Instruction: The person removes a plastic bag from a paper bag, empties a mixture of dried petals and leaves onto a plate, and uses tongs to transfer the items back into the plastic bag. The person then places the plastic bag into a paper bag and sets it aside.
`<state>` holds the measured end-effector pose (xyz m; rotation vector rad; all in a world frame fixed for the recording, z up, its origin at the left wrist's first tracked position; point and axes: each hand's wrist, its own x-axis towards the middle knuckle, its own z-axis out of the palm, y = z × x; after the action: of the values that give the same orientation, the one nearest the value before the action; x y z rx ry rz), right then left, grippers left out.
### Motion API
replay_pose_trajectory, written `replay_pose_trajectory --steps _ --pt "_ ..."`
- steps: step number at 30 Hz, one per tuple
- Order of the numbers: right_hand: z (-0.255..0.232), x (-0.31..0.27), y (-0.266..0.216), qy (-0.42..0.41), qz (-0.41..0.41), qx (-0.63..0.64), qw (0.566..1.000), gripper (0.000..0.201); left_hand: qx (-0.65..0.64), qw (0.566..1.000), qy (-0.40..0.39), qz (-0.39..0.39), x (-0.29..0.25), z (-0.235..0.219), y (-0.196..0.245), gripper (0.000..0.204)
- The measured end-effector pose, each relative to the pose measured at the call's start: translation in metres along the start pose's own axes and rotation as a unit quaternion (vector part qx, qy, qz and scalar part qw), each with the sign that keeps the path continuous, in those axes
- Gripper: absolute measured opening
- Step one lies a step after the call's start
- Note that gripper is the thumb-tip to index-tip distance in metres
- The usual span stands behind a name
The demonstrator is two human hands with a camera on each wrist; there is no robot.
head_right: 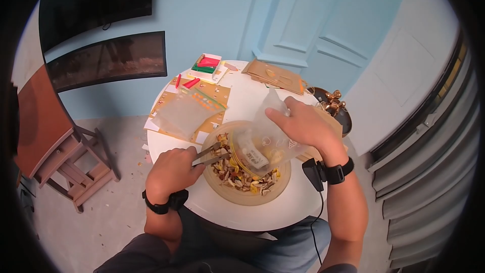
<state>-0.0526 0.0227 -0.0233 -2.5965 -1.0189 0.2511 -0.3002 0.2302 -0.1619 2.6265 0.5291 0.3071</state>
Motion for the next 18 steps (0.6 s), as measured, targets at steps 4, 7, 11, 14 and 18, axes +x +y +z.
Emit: replay_pose_trajectory --steps 4,7,11,14,18 --pt "-0.011 -0.005 -0.021 0.016 0.009 -0.024 1.000 0.086 0.003 1.000 0.000 -0.009 0.002 0.001 0.000 0.034" --pt "-0.021 -0.009 -0.032 0.033 -0.003 -0.047 0.998 0.085 0.003 1.000 0.001 -0.008 0.003 0.003 0.000 0.034" --pt "-0.033 -0.012 -0.039 0.032 0.017 -0.040 0.999 0.085 0.023 0.999 -0.022 -0.003 0.005 0.002 0.004 0.035" --pt "-0.040 -0.016 -0.044 0.061 0.012 -0.026 0.998 0.085 0.023 0.999 -0.023 0.000 0.007 0.002 0.006 0.035" --pt "-0.058 -0.024 -0.047 0.083 0.022 0.015 0.996 0.083 0.015 1.000 -0.009 0.010 0.009 0.007 0.003 0.033"
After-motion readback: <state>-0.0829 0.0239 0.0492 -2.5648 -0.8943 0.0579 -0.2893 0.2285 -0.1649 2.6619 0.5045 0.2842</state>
